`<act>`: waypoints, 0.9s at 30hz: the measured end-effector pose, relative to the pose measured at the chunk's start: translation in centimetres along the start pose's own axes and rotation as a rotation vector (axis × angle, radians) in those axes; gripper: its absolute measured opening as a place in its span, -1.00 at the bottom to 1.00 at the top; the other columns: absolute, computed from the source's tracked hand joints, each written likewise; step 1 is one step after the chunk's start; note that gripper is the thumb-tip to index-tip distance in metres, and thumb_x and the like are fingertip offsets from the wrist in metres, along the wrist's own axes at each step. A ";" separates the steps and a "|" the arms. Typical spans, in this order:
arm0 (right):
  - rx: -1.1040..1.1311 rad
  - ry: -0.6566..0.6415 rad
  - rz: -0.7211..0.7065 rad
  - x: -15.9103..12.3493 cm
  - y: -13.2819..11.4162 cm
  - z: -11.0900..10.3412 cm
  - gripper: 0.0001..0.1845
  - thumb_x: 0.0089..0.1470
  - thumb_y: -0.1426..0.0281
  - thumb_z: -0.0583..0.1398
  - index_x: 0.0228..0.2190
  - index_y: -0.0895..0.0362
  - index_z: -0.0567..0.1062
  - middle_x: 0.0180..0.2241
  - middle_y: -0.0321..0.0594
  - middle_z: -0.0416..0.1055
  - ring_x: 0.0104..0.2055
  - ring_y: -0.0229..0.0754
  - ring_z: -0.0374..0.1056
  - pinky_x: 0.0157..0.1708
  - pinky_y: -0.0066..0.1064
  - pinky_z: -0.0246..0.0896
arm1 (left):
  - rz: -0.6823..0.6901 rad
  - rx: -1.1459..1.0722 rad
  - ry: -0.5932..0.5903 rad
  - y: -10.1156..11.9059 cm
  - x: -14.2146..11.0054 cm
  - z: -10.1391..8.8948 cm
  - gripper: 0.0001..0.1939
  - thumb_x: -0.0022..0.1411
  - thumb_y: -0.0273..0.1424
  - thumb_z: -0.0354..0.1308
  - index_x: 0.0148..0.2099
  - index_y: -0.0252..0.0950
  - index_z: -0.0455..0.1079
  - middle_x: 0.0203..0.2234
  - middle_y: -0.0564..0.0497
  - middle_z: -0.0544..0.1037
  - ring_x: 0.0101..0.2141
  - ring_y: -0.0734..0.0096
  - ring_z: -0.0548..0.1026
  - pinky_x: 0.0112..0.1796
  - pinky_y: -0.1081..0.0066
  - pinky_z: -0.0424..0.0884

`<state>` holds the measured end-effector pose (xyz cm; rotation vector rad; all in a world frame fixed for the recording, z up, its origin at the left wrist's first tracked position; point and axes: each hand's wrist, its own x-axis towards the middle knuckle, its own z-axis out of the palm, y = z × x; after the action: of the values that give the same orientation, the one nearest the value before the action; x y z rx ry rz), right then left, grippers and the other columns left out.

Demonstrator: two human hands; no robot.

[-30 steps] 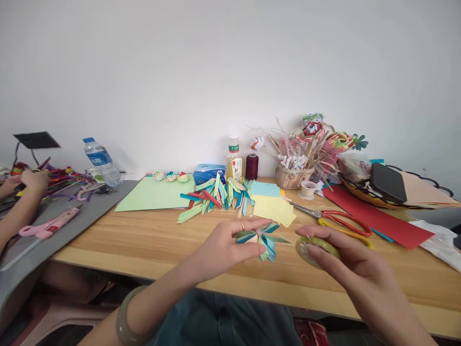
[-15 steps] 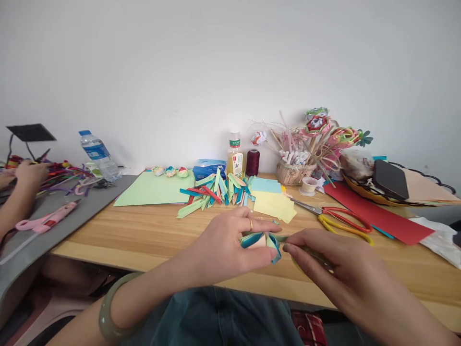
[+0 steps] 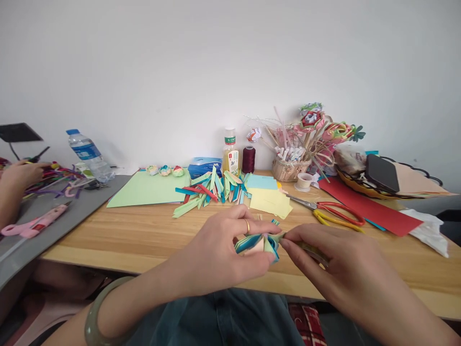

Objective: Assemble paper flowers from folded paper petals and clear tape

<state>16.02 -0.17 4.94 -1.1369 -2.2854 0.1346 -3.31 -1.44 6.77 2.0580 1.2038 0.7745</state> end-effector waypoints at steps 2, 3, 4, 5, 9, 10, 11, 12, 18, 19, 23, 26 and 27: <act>-0.011 -0.001 0.010 0.0 0.0 0.0 -0.65 0.12 0.26 0.04 -0.61 0.08 0.42 -0.66 -0.28 0.39 -0.67 -0.23 0.27 -0.69 -0.46 -0.04 | 0.022 0.002 0.010 0.0 -0.1 0.0 -0.63 0.05 -0.45 0.16 -0.04 -0.25 0.45 -0.29 0.00 0.41 -0.25 0.39 0.41 -0.15 0.40 0.30; -0.017 0.000 0.011 0.0 0.0 0.0 -0.65 0.12 0.26 0.04 -0.61 0.07 0.43 -0.67 -0.29 0.39 -0.67 -0.23 0.27 -0.69 -0.46 -0.05 | 0.034 0.002 0.012 -0.1 -0.1 0.0 -0.63 0.06 -0.46 0.15 -0.04 -0.26 0.44 -0.28 0.00 0.41 -0.25 0.40 0.41 -0.14 0.40 0.29; -0.027 0.005 0.010 0.0 0.1 0.0 -0.65 0.12 0.25 0.04 -0.61 0.07 0.44 -0.68 -0.29 0.40 -0.67 -0.23 0.28 -0.69 -0.46 -0.07 | 0.047 0.003 0.012 -0.1 -0.1 0.0 -0.63 0.06 -0.47 0.15 -0.03 -0.26 0.44 -0.28 0.00 0.41 -0.25 0.41 0.41 -0.14 0.40 0.29; -0.046 0.016 0.009 0.0 0.1 0.1 -0.64 0.12 0.23 0.05 -0.61 0.06 0.45 -0.68 -0.30 0.40 -0.68 -0.23 0.28 -0.69 -0.46 -0.09 | 0.057 0.009 0.011 -0.2 -0.1 0.0 -0.63 0.07 -0.47 0.14 -0.03 -0.26 0.44 -0.28 0.00 0.41 -0.25 0.41 0.41 -0.14 0.40 0.30; -0.198 0.103 0.012 0.2 -0.1 0.3 -0.56 0.13 0.12 0.00 -0.59 0.05 0.48 -0.72 -0.30 0.40 -0.74 -0.22 0.27 -0.71 -0.45 -0.20 | 0.078 0.023 0.019 -0.4 0.0 -0.1 -0.64 0.08 -0.48 0.12 -0.03 -0.25 0.44 -0.28 -0.02 0.41 -0.25 0.39 0.41 -0.15 0.38 0.32; -0.250 0.141 0.017 0.2 -0.2 0.4 -0.53 0.14 0.08 -0.03 -0.55 0.05 0.50 -0.74 -0.30 0.39 -0.76 -0.21 0.26 -0.71 -0.45 -0.22 | 0.077 0.024 0.022 -0.5 0.0 -0.1 -0.63 0.07 -0.50 0.11 -0.03 -0.24 0.44 -0.28 -0.02 0.40 -0.25 0.39 0.41 -0.16 0.38 0.32; -0.300 0.180 0.025 0.3 -0.2 0.4 -0.49 0.13 0.03 -0.05 -0.49 0.07 0.51 -0.76 -0.30 0.36 -0.78 -0.21 0.24 -0.72 -0.46 -0.24 | 0.077 0.023 0.025 -0.5 0.0 -0.1 -0.63 0.07 -0.51 0.11 -0.03 -0.23 0.44 -0.28 -0.02 0.40 -0.26 0.39 0.41 -0.16 0.37 0.33; -0.337 0.218 0.029 0.4 -0.2 0.5 -0.45 0.13 -0.01 -0.08 -0.43 0.10 0.51 -0.78 -0.30 0.34 -0.80 -0.21 0.22 -0.72 -0.46 -0.26 | 0.079 0.022 0.029 -0.5 0.0 -0.1 -0.62 0.07 -0.53 0.10 -0.03 -0.21 0.43 -0.28 -0.01 0.41 -0.25 0.39 0.41 -0.16 0.37 0.34; -0.303 0.314 -0.027 0.6 -0.1 0.9 -0.45 0.14 -0.02 -0.07 -0.39 0.14 0.46 -0.74 -0.32 0.35 -0.76 -0.26 0.25 -0.73 -0.48 -0.19 | 0.036 -0.031 0.072 -0.4 0.0 -0.2 -0.70 0.08 -0.54 0.08 -0.14 -0.21 0.49 -0.20 -0.01 0.48 -0.14 0.35 0.41 -0.13 0.39 0.33; -0.296 0.334 -0.020 0.6 -0.1 1.0 -0.48 0.14 0.00 -0.06 -0.39 0.15 0.45 -0.73 -0.32 0.35 -0.75 -0.27 0.25 -0.73 -0.48 -0.17 | 0.017 -0.056 0.082 -0.4 0.1 -0.2 -0.72 0.08 -0.53 0.08 -0.17 -0.20 0.49 -0.19 0.00 0.49 -0.12 0.34 0.41 -0.17 0.41 0.35; -0.277 0.424 -0.007 0.4 -0.1 1.6 -0.59 0.16 0.09 0.01 -0.37 0.18 0.40 -0.69 -0.32 0.32 -0.69 -0.27 0.29 -0.70 -0.49 -0.03 | -0.061 -0.144 0.143 -0.4 0.6 0.2 -0.84 0.06 -0.43 0.16 -0.25 -0.19 0.48 -0.23 0.03 0.50 -0.18 0.34 0.43 -0.34 0.47 0.36; -0.209 0.415 -0.044 0.2 0.0 1.9 -0.70 0.15 0.17 0.06 -0.37 0.17 0.38 -0.65 -0.30 0.36 -0.63 -0.26 0.33 -0.66 -0.49 0.10 | -0.092 -0.178 0.204 -0.4 1.1 0.6 -0.92 0.01 -0.42 0.21 -0.36 -0.24 0.41 -0.34 0.07 0.48 -0.29 0.42 0.44 -0.33 0.45 0.37; -0.179 0.404 -0.054 0.2 0.0 1.9 -0.73 0.14 0.20 0.08 -0.37 0.16 0.38 -0.63 -0.29 0.38 -0.62 -0.25 0.34 -0.64 -0.48 0.13 | -0.098 -0.183 0.218 -0.4 1.2 0.7 -0.93 0.00 -0.44 0.21 -0.39 -0.26 0.38 -0.38 0.08 0.47 -0.32 0.44 0.43 -0.32 0.45 0.37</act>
<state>14.92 0.25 3.42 -1.0752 -1.9906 -0.3007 -2.51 -0.37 6.20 1.7883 1.2888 1.0421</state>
